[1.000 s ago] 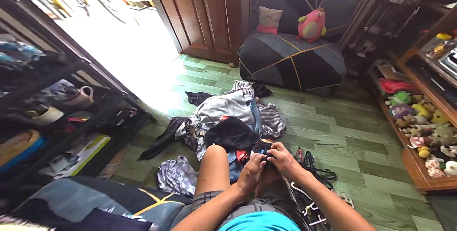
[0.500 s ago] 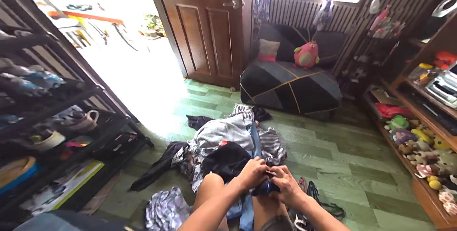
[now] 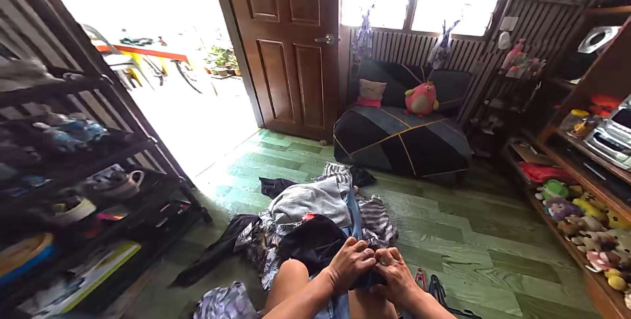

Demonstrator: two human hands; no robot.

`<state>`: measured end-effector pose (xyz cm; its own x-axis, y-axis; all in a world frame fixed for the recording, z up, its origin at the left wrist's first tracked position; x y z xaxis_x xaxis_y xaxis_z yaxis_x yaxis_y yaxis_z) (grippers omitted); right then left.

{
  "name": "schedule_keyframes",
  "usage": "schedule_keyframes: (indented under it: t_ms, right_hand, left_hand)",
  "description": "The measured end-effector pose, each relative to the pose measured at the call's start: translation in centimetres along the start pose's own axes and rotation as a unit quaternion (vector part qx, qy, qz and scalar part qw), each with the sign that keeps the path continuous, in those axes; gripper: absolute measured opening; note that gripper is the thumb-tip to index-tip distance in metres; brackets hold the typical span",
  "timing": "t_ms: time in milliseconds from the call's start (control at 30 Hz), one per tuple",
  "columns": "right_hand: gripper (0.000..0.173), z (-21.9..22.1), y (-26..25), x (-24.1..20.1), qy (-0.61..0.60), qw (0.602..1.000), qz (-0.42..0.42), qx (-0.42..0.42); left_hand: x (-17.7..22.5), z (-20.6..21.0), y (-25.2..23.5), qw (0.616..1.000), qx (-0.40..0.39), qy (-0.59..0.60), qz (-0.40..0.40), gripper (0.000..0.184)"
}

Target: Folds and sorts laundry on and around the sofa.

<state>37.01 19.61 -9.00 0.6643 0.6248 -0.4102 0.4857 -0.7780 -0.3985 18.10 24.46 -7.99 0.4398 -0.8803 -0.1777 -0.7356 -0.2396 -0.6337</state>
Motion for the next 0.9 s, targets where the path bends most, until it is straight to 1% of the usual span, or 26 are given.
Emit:
schedule_keyframes:
  t_ms: [100,200,233,267,300,333,367,400,433,467,500,533,567,600,633,667,700,733,767,800,833,867,900]
  right_hand:
    - [0.039,0.0,-0.3,0.4,-0.032,0.999,-0.002,-0.041]
    - [0.050,-0.1,-0.5,0.5,-0.038,0.993,0.036,-0.102]
    - [0.053,-0.2,-0.6,0.4,-0.048,0.991,0.054,-0.115]
    - [0.052,-0.4,-0.7,0.2,-0.077,0.986,0.081,-0.125]
    - [0.048,-0.5,-0.8,0.1,-0.128,0.978,0.115,-0.119]
    - [0.042,-0.4,-0.8,0.2,-0.200,0.965,0.146,-0.089]
    - [0.037,-0.3,-0.9,0.1,-0.281,0.944,0.170,-0.042]
    - [0.032,-0.4,-1.1,-0.5,-0.365,0.910,0.194,0.010]
    - [0.031,-0.6,-1.3,-1.3,-0.446,0.867,0.217,0.057]
    - [0.033,-1.0,-1.5,-2.3,-0.515,0.820,0.234,0.089]
    - [0.036,-1.5,-1.7,-3.3,-0.571,0.780,0.237,0.100]
    - [0.040,-2.0,-1.9,-4.3,-0.613,0.751,0.227,0.091]
    - [0.042,-2.3,-2.1,-5.3,-0.643,0.736,0.205,0.063]
    - [0.042,-2.6,-2.4,-6.2,-0.650,0.740,0.174,0.019]
    - [0.040,-2.7,-2.8,-7.0,-0.635,0.759,0.141,-0.032]
    - [0.038,-2.7,-3.2,-7.5,-0.603,0.786,0.110,-0.078]
    - [0.039,-2.3,-3.6,-7.9,-0.563,0.815,0.089,-0.107]
    - [0.038,-1.9,-4.0,-8.4,-0.518,0.844,0.081,-0.111]
    - [0.037,-1.4,-4.3,-8.8,-0.484,0.866,0.087,-0.089]
    - [0.036,-1.0,-4.8,-9.1,-0.462,0.881,0.097,-0.042]
    - [0.034,-0.8,-5.4,-9.6,-0.458,0.882,0.110,0.007]
    - [0.032,-0.6,-6.1,-10.1,-0.468,0.874,0.119,0.053]
    - [0.031,-0.4,-6.7,-10.6,-0.483,0.861,0.128,0.096]
  left_hand:
    - [-0.4,0.4,0.2,0.997,-0.028,0.062,-0.019,0.017]
    - [-0.4,0.8,0.5,0.992,-0.056,0.092,-0.069,0.015]
    - [-0.4,0.9,0.6,0.985,-0.082,0.107,-0.102,0.017]
    - [-0.4,0.7,0.6,0.971,-0.130,0.139,-0.147,0.023]
    - [-0.6,0.3,0.5,0.943,-0.196,0.181,-0.200,0.030]
    - [-0.9,-0.2,0.3,0.902,-0.257,0.233,-0.258,0.040]
    - [-1.3,-0.8,0.2,0.844,-0.302,0.305,-0.322,0.050]
    - [-1.5,-1.6,0.2,0.770,-0.300,0.403,-0.393,0.055]
    - [-1.3,-2.5,0.4,0.676,-0.241,0.526,-0.456,0.053]
    - [-0.9,-3.6,0.6,0.584,-0.163,0.632,-0.483,0.044]
    - [-0.4,-4.6,0.7,0.514,-0.079,0.705,-0.483,0.033]
    - [0.0,-5.6,0.6,0.471,-0.002,0.746,-0.471,0.026]
    - [0.2,-6.5,0.4,0.447,0.061,0.763,-0.462,0.022]
    - [0.4,-7.5,0.0,0.441,0.104,0.763,-0.461,0.020]
    - [0.5,-8.4,-0.3,0.452,0.126,0.753,-0.461,0.019]
    - [0.5,-9.0,-0.6,0.486,0.133,0.733,-0.457,0.018]
    - [0.5,-9.6,-0.6,0.543,0.139,0.696,-0.449,0.017]
    - [0.5,-10.1,-0.4,0.612,0.155,0.641,-0.436,0.018]
    - [0.7,-10.9,-0.2,0.680,0.173,0.573,-0.423,0.019]
    - [1.0,-11.9,0.0,0.737,0.194,0.501,-0.410,0.019]
    - [1.5,-12.9,0.2,0.783,0.218,0.428,-0.395,0.019]
    - [2.3,-13.6,0.4,0.816,0.242,0.362,-0.381,0.018]
    - [3.1,-14.1,0.6,0.835,0.260,0.313,-0.370,0.017]
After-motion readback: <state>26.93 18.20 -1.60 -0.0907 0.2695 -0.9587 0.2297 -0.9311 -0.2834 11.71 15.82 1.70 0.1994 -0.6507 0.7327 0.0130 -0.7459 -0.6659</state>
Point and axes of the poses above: each hand's wrist, its own y-axis away from the middle knuckle, its own z-axis out of the palm, x = y × z, the point moved 2 cm from there along -y, towards the middle knuckle, and after that the axes turned 2 degrees about -y, right-handed, at the moved point
